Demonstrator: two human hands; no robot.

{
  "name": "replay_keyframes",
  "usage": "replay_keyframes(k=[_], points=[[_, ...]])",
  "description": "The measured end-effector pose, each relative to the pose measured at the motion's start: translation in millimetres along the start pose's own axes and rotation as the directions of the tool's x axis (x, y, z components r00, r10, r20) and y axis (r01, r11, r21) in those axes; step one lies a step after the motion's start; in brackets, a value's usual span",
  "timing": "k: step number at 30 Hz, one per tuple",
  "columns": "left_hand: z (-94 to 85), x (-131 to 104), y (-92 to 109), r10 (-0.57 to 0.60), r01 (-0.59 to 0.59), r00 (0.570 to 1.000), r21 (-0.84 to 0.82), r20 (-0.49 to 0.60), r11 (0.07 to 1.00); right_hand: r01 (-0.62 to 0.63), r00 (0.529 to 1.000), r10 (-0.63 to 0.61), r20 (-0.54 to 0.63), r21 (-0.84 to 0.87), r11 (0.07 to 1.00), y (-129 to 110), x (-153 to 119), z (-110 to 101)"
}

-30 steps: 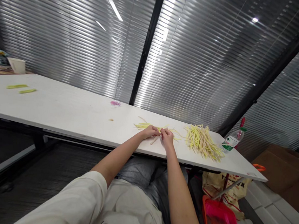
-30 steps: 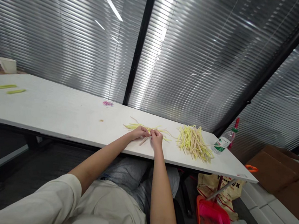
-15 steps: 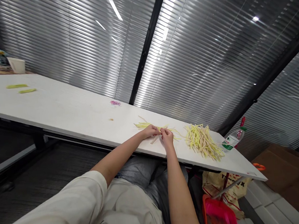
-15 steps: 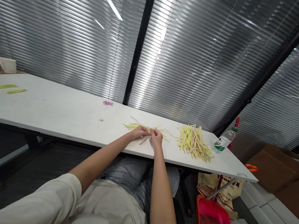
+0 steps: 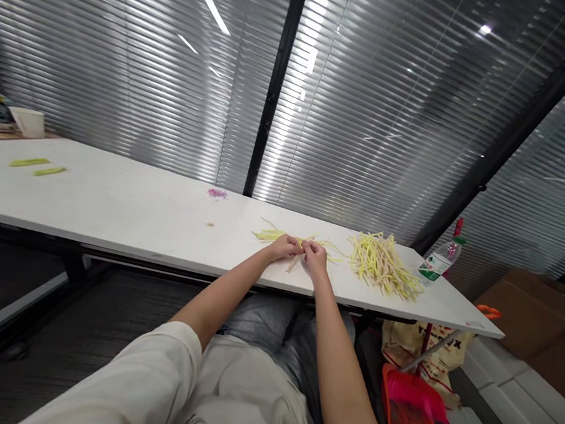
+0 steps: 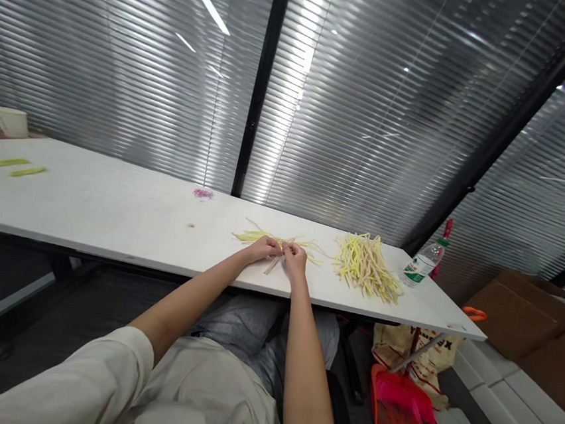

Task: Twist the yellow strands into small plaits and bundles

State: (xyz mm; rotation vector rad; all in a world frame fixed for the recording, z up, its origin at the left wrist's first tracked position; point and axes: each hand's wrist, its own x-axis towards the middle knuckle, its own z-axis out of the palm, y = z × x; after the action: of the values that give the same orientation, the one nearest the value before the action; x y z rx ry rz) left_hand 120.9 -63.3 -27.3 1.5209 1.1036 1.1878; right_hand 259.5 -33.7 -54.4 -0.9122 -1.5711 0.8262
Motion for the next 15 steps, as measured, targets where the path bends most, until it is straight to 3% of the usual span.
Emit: replay_keyframes(k=[15], points=[[0.0, 1.1, -3.8, 0.046, -0.047, 0.999, 0.056, 0.026, 0.997, 0.011, 1.0, -0.011, 0.029, 0.019, 1.0, 5.6, 2.2, 0.9]])
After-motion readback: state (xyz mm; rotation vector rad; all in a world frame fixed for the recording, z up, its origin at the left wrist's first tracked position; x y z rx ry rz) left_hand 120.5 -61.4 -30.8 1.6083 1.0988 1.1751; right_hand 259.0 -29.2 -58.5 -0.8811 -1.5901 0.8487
